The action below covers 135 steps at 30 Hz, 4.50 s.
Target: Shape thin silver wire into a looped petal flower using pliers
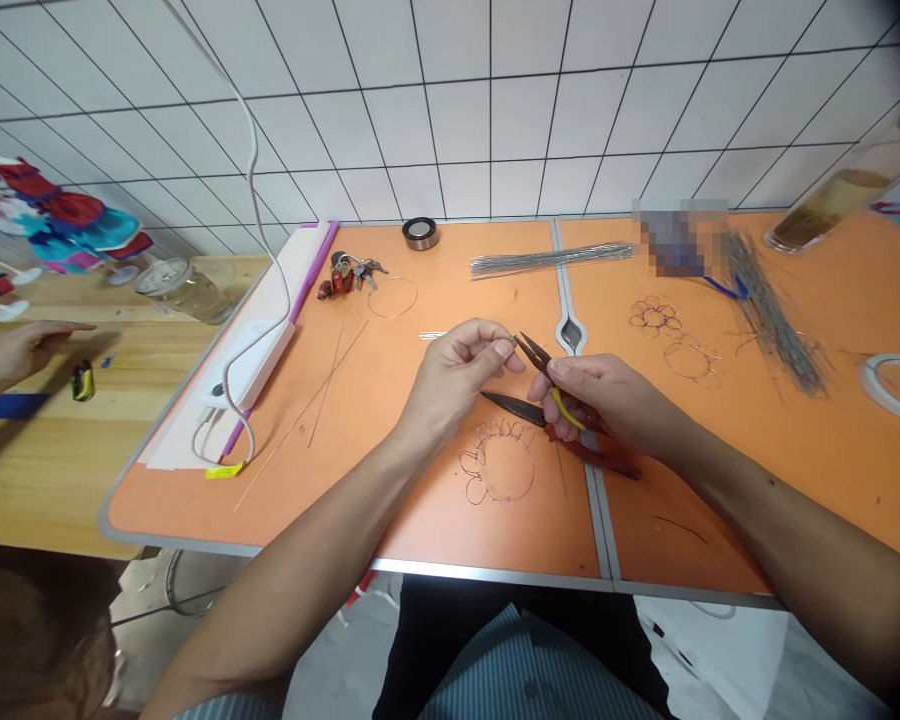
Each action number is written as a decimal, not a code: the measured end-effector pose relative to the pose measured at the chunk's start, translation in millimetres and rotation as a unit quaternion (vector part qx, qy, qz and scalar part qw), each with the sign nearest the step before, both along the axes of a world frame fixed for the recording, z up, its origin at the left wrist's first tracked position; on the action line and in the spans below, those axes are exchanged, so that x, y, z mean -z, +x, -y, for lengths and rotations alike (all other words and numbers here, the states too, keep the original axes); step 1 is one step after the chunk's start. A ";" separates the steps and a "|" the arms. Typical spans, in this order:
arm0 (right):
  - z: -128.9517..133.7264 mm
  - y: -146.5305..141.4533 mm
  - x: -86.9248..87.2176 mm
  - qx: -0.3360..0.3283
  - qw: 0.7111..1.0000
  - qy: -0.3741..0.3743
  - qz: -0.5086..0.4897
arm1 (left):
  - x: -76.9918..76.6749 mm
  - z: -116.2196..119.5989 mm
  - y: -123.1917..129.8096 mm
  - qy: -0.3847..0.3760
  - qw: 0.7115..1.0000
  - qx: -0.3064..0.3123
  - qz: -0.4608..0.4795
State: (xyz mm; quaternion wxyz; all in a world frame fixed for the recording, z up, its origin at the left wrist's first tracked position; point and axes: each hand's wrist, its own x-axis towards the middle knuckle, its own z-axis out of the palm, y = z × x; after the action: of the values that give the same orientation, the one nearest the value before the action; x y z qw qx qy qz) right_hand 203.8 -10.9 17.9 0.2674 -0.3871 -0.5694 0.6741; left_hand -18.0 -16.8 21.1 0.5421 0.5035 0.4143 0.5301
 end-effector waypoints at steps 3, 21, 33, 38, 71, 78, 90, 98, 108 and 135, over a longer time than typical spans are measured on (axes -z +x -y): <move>-2.2 3.7 2.9 -0.014 1.000 -0.011 -0.016 | 0.6 -1.3 -1.9 0.029 1.000 0.004 -0.010; -21.1 34.0 -9.4 -0.145 0.986 0.048 0.070 | -1.9 -13.4 -22.2 0.049 0.985 0.146 -0.072; -22.2 35.6 -8.6 -0.168 0.981 0.048 0.080 | -9.1 -16.5 -27.4 0.109 0.974 0.154 -0.125; -21.7 34.5 -8.9 -0.153 0.985 0.050 0.068 | -10.4 -16.1 -26.9 0.104 0.976 0.148 -0.124; -10.5 23.4 -11.4 -0.111 0.992 0.050 0.030 | -2.1 -20.7 -26.7 0.187 0.963 0.130 -0.141; -0.9 11.1 -10.9 0.051 0.902 0.387 0.185 | 4.9 -18.4 -20.0 0.088 0.992 -0.046 -0.081; -0.6 6.8 7.7 0.107 0.750 0.599 0.260 | -8.6 4.6 1.0 0.009 1.000 0.023 -0.008; 2.7 3.1 7.2 0.093 0.774 0.560 0.282 | -7.1 3.0 1.8 0.025 0.999 0.006 -0.022; 4.2 2.0 2.1 0.079 0.784 0.537 0.301 | -4.1 3.4 4.6 0.018 1.000 0.006 0.000; 0.6 5.3 -20.6 0.009 0.999 0.012 0.041 | 0.4 -10.4 -10.5 0.167 0.977 0.008 -0.134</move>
State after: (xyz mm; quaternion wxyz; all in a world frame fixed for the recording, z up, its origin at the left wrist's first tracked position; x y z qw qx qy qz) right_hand 209.1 -11.5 38.5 0.2548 -0.4158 -0.5846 0.6484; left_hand -28.5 -6.4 20.8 0.3944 0.6568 0.3843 0.5152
